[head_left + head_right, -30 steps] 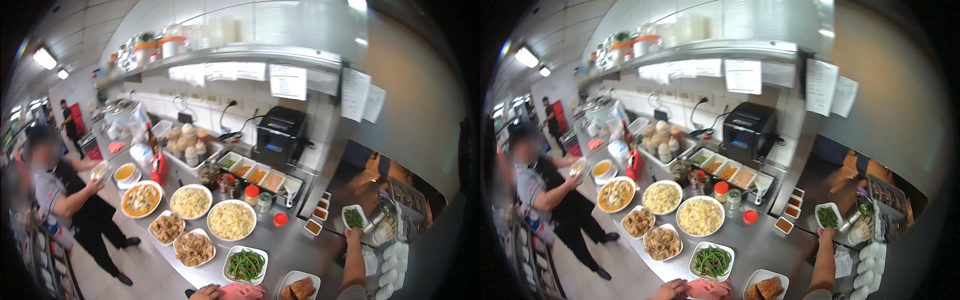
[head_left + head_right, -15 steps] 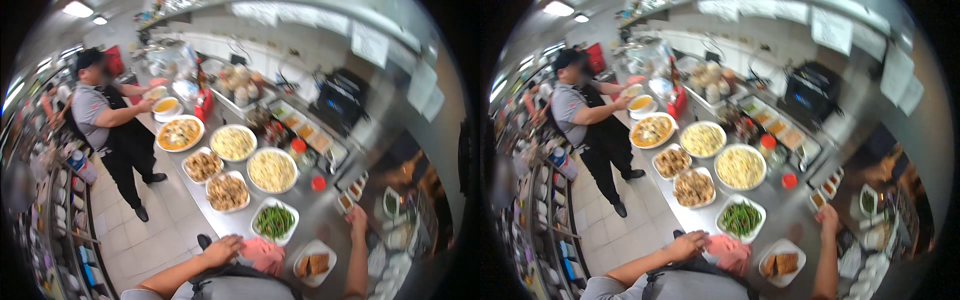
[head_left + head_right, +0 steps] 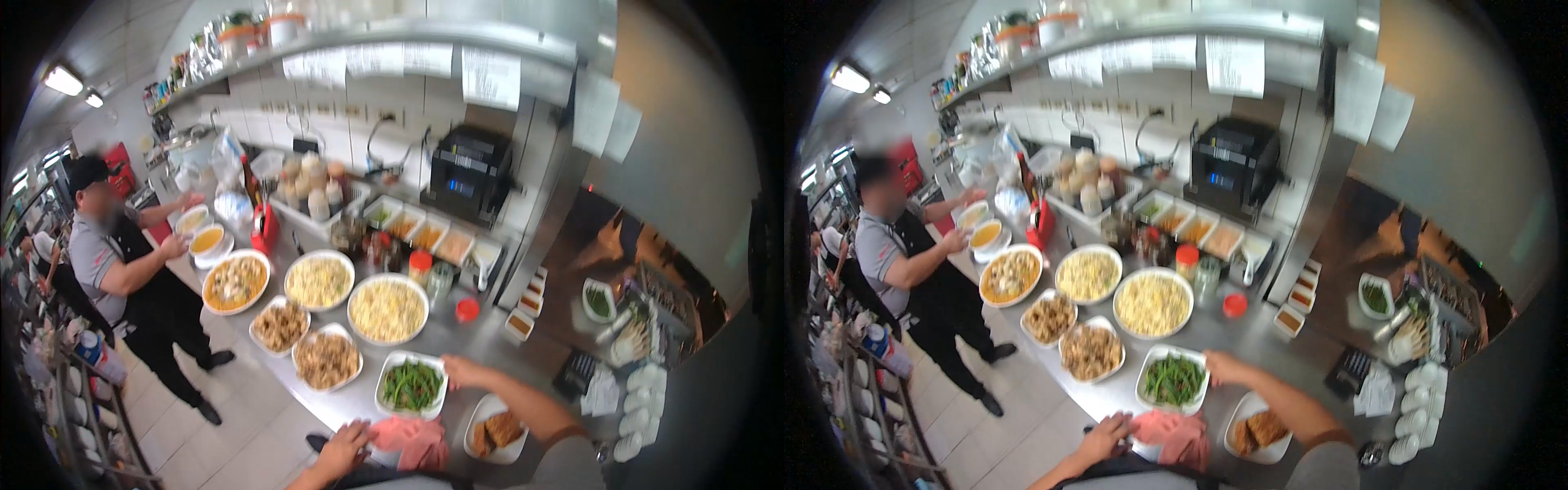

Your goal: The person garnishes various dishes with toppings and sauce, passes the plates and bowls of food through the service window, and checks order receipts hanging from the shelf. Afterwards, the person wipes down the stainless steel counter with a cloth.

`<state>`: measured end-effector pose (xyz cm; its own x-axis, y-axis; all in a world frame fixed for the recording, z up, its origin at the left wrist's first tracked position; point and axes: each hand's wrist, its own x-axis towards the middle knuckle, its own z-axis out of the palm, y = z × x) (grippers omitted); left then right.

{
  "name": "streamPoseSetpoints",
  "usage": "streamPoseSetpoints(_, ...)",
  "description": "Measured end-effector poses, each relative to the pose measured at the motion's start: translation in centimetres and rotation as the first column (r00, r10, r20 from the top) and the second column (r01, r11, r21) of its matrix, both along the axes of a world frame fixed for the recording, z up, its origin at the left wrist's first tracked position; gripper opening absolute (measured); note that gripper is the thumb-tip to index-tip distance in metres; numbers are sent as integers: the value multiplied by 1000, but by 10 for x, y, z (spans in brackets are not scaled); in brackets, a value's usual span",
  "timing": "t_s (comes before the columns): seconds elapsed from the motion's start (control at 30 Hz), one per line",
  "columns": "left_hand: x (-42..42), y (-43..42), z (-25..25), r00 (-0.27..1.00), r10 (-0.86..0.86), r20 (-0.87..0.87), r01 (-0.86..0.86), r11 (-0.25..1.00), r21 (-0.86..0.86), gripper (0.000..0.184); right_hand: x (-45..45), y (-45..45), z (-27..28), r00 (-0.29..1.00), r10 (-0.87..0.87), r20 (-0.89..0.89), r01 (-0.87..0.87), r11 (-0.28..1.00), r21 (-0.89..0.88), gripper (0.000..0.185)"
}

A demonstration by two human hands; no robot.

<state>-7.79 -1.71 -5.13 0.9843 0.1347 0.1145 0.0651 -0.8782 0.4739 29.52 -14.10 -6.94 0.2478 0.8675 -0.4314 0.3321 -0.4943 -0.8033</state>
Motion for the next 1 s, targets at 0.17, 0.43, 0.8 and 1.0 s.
streamPoseSetpoints(0.17,-2,-8,24,997,73,-20,-76,982,-172,43,-1,-14,22,991,-39,128,34,998,44,20)
streamPoseSetpoints(0.43,-3,-9,37,997,54,-64,-65,978,-197,44,46,-120,44,815,-579,-29,569,790,227,21)
streamPoseSetpoints(0.8,2,-5,19,988,31,-153,-39,998,-49,57,148,-251,21,226,-974,-3,906,208,369,23)
streamPoseSetpoints(1.0,13,-11,37,969,79,-234,-106,989,-106,54,182,-247,10,-74,-985,-156,970,-107,217,25)
